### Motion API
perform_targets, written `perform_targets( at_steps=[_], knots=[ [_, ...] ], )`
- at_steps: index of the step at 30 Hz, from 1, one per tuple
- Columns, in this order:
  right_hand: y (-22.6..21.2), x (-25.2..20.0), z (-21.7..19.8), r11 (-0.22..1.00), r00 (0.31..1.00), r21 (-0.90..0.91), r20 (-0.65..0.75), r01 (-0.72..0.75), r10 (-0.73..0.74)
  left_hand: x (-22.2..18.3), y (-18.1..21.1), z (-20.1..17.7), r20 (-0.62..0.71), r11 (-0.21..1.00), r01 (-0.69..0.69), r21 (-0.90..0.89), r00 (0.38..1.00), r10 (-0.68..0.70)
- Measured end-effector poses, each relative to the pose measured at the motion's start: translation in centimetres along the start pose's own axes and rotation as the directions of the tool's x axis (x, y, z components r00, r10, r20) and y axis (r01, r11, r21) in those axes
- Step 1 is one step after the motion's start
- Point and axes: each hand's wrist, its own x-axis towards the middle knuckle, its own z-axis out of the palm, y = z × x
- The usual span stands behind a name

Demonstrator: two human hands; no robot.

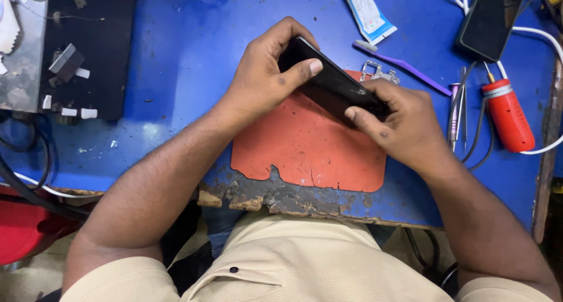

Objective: The person inspects a black smartphone, repeatedly pressing the power button and rotating the device to check the edges and back. They then use tweezers to clean the charging port area and briefly connect a charging cable to test the device.

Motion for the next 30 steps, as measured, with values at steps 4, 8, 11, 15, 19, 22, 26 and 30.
perform_targets(
  at_steps=[4, 8, 11, 15, 19, 22, 26, 30],
  knots=[
    [-0.2, 0.2, 0.4, 0.994, 0.995, -0.061, 0.027, -0.093, 0.095, 0.1, 0.3, -0.1, 0.026, 0.999, -0.03, -0.032, 0.999, 0.031],
    [-0.2, 0.4, 0.5, 0.992, 0.998, -0.111, 0.012, -0.054, 0.056, 0.0, 0.4, -0.1, 0.025, 0.999, -0.033, -0.035, 0.999, 0.034],
    [-0.1, 0.4, 0.5, 0.99, 0.998, -0.128, 0.0, -0.061, 0.062, 0.1, 0.5, 0.1, 0.004, 0.999, -0.052, -0.008, 0.999, 0.052],
    [-0.3, 0.3, 0.6, 0.991, 0.998, -0.118, -0.009, -0.065, 0.065, 0.0, 0.6, 0.2, -0.018, 0.998, -0.054, -0.008, 0.998, 0.054],
    [-0.5, 0.2, 0.6, 0.991, 0.999, -0.125, -0.02, -0.051, 0.048, -0.1, 1.0, 0.2, -0.031, 0.998, -0.061, 0.014, 0.998, 0.062],
    [-0.2, 0.1, 0.7, 0.99, 0.999, -0.136, -0.025, -0.029, 0.026, -0.4, 0.8, 0.3, -0.041, 0.998, -0.059, 0.025, 0.997, 0.06],
    [0.4, 0.1, 1.1, 0.976, 0.996, -0.2, -0.035, -0.086, 0.081, -0.2, 0.2, 0.5, -0.082, 0.995, -0.093, 0.045, 0.992, 0.096],
    [0.5, 0.0, 1.3, 0.986, 0.996, -0.159, -0.069, 0.041, -0.052, 0.0, 0.0, 0.9, -0.139, 0.993, -0.087, 0.081, 0.985, 0.098]
  ],
)
